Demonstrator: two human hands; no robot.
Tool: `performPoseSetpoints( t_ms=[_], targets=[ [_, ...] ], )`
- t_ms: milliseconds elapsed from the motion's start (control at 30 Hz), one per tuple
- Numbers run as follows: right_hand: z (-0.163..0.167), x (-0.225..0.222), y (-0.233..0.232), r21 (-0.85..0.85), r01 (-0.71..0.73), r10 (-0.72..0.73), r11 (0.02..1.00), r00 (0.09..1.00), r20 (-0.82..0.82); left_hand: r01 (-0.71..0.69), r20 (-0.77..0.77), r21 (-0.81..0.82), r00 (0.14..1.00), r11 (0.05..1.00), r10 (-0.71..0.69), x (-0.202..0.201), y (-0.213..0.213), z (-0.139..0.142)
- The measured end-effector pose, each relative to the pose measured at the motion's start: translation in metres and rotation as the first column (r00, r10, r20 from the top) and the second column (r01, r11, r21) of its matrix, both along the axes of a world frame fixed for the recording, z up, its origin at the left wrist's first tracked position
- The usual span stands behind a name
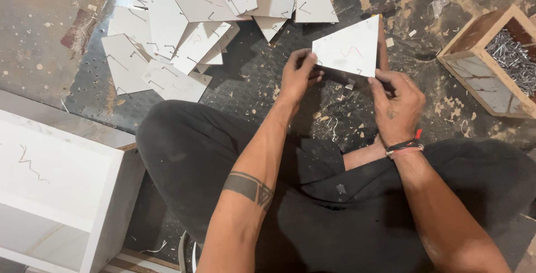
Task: The person sits on the floor and hammers nails into small white triangular wood pieces one at a time, taking nails from a wooden box of nails beside them and placing each finished piece onto a growing pile of completed pieces.
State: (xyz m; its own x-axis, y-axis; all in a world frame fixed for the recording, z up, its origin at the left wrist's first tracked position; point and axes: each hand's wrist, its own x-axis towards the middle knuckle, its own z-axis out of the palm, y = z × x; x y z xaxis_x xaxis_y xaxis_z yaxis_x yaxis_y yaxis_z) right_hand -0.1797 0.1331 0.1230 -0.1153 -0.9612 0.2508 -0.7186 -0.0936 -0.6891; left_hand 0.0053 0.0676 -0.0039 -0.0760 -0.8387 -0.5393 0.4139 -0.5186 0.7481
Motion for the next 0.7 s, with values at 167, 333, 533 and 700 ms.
performPoseSetpoints(
  t_ms=[167,333,533,700],
  targets=[
    [-0.003,0.001,0.000,0.007,0.026,-0.026,1.000,1.000,0.015,-0.007,-0.023,0.001,1.000,1.000,0.007,-0.001,-0.004,-0.013],
    [-0.003,0.002,0.000,0.008,0.028,-0.028,1.000,0.999,0.035,0.007,0.047,-0.059,0.999,0.998,-0.004,0.001,-0.003,0.010],
    [-0.003,0.002,0.001,0.019,0.053,-0.053,0.998,0.998,0.023,0.470,0.838,-0.520,0.442,0.713,0.320,0.011,0.000,0.063],
    [-0.001,0.003,0.001,0.001,0.029,-0.029,1.000,0.998,0.051,0.814,0.903,-0.430,0.384,0.390,0.194,0.006,-0.016,0.075]
  ],
)
